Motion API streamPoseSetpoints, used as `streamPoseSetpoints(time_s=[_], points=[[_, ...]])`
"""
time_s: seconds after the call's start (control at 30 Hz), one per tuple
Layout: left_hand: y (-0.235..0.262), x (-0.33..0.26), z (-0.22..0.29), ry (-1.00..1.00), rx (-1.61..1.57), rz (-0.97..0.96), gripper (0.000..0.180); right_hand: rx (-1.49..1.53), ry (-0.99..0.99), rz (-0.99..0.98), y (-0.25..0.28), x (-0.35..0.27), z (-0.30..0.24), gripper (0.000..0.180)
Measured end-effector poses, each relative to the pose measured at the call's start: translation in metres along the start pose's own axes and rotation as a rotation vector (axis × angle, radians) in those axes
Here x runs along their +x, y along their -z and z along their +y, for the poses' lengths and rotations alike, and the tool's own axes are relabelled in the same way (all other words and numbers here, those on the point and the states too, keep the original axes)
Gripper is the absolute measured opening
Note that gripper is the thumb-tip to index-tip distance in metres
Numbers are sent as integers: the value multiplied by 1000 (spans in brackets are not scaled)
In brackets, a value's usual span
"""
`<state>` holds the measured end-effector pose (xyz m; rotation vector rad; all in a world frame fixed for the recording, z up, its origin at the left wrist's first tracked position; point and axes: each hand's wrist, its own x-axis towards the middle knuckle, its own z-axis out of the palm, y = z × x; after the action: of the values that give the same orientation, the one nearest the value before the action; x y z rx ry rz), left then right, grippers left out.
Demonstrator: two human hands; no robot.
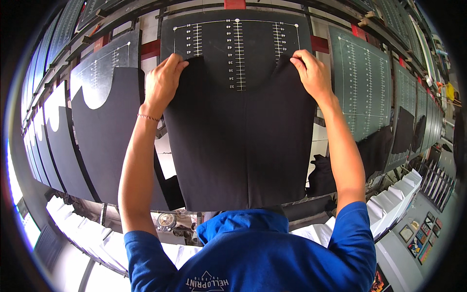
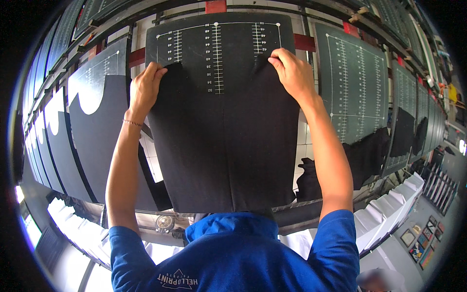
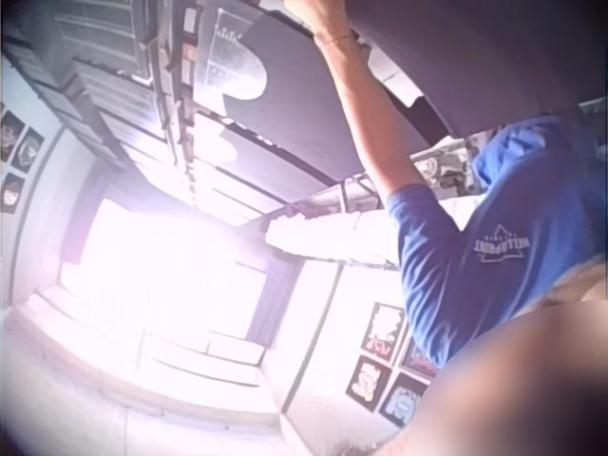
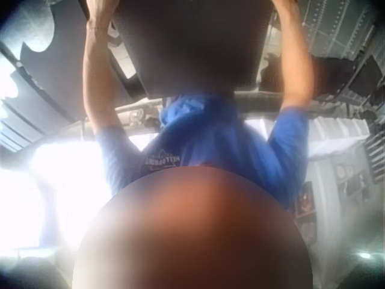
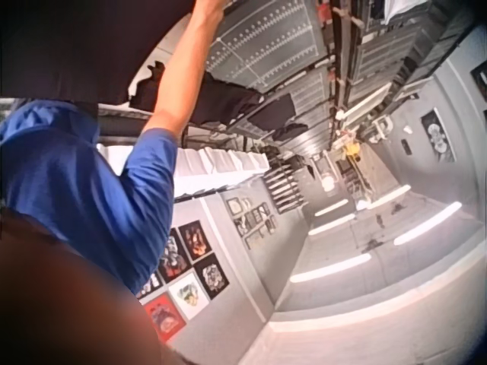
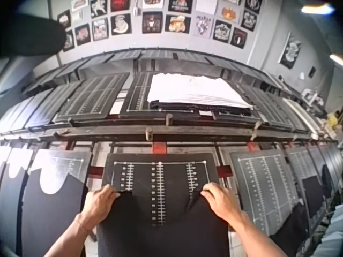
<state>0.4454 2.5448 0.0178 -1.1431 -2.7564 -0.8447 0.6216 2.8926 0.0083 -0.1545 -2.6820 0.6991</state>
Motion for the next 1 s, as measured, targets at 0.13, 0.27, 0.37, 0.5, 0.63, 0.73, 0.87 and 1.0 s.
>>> streamPoseSetpoints(time_s=[0.13,0.27,0.37,0.5,0.63,0.73,0.87,1.0], points=[[-2,18,-6,18,70,-57,20,-123,59,2,-4,14,5,19],[-10,20,-12,12,91,-77,22,-137,98,27,-14,17,16,19],[-12,19,-15,19,100,-91,22,-163,95,28,-16,17,14,20],[-13,17,-16,-37,107,-28,20,-185,123,53,-19,19,11,19],[-6,16,-2,48,230,-62,28,-271,-22,-10,-9,18,1,28],[5,-12,10,4,273,212,41,-242,-27,246,11,-2,-4,46],[9,-160,23,605,-382,141,46,359,-644,211,38,-144,-40,52],[30,-336,56,951,-575,-145,42,1073,-1363,-22,52,-348,-66,71]])
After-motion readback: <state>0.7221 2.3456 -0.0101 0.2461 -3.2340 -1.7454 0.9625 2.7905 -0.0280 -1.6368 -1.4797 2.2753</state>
